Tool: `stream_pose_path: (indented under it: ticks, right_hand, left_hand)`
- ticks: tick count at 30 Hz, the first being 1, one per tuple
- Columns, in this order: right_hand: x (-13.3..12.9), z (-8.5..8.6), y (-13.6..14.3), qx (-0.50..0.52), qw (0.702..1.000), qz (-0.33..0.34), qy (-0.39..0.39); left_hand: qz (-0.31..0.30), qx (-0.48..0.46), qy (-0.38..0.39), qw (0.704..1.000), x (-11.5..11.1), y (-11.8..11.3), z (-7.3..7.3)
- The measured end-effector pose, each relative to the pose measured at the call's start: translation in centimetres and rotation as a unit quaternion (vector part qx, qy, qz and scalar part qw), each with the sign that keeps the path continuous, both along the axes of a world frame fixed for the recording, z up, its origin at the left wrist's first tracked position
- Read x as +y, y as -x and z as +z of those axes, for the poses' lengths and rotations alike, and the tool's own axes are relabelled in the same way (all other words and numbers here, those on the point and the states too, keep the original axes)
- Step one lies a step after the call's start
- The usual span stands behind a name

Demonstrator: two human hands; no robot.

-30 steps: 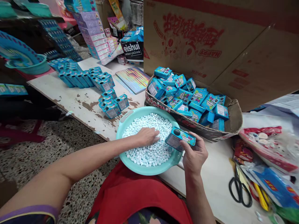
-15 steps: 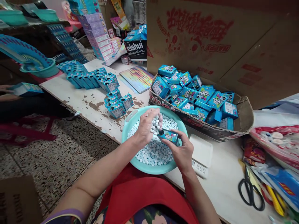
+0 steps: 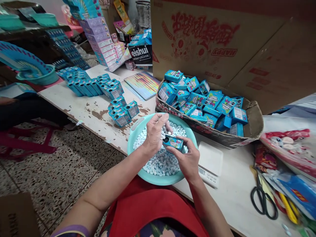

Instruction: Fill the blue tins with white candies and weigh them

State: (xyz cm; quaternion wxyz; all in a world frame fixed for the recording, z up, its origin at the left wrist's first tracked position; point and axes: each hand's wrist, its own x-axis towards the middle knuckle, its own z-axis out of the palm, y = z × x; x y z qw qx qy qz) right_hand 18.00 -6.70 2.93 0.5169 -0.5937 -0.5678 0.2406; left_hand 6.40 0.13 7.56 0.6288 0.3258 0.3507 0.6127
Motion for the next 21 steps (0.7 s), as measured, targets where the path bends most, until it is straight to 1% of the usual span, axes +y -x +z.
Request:
stream_pose_path:
  ticks: [3,7,11,13,17,21]
  right_hand:
    - [-0.04,0.2,0.05,0.002,1.0,-0.001,-0.001]
    - [-0.18,0.37,0.05,0.002,1.0,-0.001,-0.004]
    - [-0.27,0.48,0.06,0.007,1.0,0.004,-0.008]
    - [-0.27,0.59,0.02,0.007,1.0,0.007,-0.013]
    - [-0.13,0.83,-0.21,0.002,1.0,0.001,-0.022]
    - [0.1,0.73,-0.33,0.003,1.0,-0.001,-0.02]
  left_hand:
    - [0.003,0.007,-0.001,1.0,-0.12,-0.13,0.26]
    - [0.026,0.02,0.0,0.999,-0.28,-0.15,0.52]
    - [0.023,0.025,0.006,0.999,-0.36,-0.16,0.66]
    - [0.017,0.019,0.006,1.0,-0.32,-0.22,0.64]
    - [0.026,0.015,-0.007,1.0,-0.11,-0.46,0.38]
    - [0.021,0.007,-0.018,1.0,0.01,-0.67,0.06]
